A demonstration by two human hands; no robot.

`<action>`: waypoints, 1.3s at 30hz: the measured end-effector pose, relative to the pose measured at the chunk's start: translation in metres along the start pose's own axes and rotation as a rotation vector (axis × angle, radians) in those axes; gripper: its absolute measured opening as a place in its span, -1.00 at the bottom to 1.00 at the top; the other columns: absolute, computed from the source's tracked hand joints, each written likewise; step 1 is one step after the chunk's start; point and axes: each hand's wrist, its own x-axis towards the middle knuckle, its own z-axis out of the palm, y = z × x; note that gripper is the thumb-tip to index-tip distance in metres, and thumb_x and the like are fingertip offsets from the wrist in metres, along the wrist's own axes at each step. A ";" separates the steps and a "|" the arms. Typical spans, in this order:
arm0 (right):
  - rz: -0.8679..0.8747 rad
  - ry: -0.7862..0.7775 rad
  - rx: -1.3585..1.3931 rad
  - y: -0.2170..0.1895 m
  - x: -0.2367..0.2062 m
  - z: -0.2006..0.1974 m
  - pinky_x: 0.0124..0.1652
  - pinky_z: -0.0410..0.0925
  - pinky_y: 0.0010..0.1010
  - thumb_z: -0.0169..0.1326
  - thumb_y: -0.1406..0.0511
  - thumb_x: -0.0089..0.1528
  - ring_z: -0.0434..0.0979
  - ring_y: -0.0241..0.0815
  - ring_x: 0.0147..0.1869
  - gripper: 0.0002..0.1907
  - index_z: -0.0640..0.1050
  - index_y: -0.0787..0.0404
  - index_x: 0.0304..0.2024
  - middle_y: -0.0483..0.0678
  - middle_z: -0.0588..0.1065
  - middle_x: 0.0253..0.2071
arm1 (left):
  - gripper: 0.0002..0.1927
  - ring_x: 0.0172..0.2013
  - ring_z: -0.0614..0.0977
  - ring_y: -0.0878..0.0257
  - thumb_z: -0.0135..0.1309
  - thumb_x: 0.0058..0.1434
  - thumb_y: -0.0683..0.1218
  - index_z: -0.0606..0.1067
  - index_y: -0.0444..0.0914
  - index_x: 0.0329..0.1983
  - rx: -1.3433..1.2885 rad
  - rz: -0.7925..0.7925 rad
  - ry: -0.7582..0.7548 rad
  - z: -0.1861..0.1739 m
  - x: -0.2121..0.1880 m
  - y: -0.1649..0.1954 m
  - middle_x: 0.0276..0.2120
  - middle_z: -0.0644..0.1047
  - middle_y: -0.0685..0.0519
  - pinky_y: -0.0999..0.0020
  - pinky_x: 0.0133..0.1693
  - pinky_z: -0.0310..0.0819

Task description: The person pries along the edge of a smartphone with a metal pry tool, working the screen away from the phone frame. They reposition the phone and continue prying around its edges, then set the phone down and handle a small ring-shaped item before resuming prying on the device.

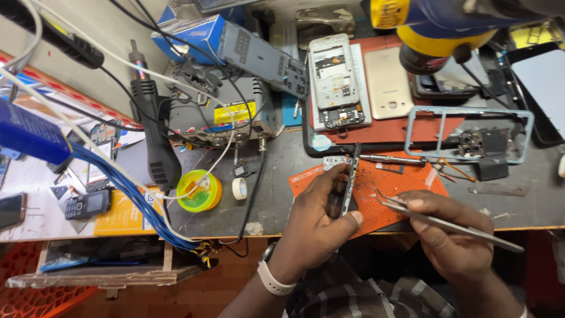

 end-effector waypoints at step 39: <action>0.324 0.132 0.293 -0.010 0.040 0.006 0.09 0.47 -0.16 -0.01 0.46 0.34 0.61 0.09 0.09 -0.71 0.50 0.45 0.10 0.25 0.57 -0.05 | -0.10 -0.24 0.60 0.27 0.09 0.23 0.02 0.06 -0.42 0.55 -0.772 0.054 -0.293 -0.003 0.011 -0.028 0.39 0.28 -0.36 0.38 -0.17 0.54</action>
